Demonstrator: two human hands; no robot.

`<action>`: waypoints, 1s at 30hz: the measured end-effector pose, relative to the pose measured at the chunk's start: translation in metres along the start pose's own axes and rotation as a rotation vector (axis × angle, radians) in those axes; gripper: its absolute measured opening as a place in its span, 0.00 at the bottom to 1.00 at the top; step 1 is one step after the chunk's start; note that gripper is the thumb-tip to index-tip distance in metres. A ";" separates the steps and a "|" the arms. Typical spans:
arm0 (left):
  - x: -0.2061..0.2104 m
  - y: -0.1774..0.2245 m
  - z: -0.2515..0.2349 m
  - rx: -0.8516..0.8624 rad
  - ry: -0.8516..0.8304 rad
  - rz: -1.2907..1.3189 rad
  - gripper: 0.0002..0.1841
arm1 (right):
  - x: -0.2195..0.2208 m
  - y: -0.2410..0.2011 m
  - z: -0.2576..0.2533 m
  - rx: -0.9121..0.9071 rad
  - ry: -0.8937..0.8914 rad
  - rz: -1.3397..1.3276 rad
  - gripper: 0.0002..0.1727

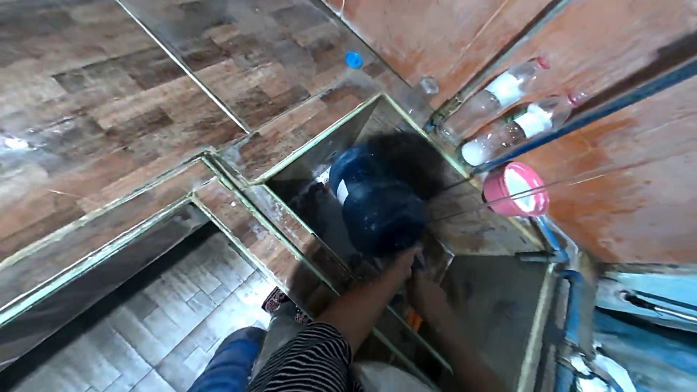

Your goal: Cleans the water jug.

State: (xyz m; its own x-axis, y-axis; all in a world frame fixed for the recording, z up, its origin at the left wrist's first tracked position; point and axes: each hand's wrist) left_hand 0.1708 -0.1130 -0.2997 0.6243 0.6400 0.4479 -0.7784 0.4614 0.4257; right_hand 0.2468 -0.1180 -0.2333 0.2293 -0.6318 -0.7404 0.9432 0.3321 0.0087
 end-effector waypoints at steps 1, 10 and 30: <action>-0.004 0.000 0.003 0.018 0.008 -0.014 0.24 | -0.007 -0.001 -0.002 -0.057 -0.048 -0.033 0.26; -0.007 0.002 -0.004 -0.002 -0.008 0.066 0.29 | 0.005 -0.008 -0.007 0.011 0.021 -0.050 0.26; -0.034 0.024 0.012 0.123 -0.134 0.315 0.26 | -0.011 -0.022 -0.011 0.004 -0.188 -1.340 0.22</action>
State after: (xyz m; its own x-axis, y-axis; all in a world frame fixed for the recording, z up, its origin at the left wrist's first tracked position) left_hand 0.1318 -0.1304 -0.2954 0.3646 0.6490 0.6678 -0.9252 0.1716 0.3384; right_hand 0.2204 -0.1106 -0.2324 -0.8307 -0.5511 -0.0782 0.4660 -0.6117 -0.6393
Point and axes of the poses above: each hand's wrist, its own z-axis away from the middle knuckle, its own x-axis out of the palm, y = z × x, and after that the axes turned 6 degrees about -z, right-handed
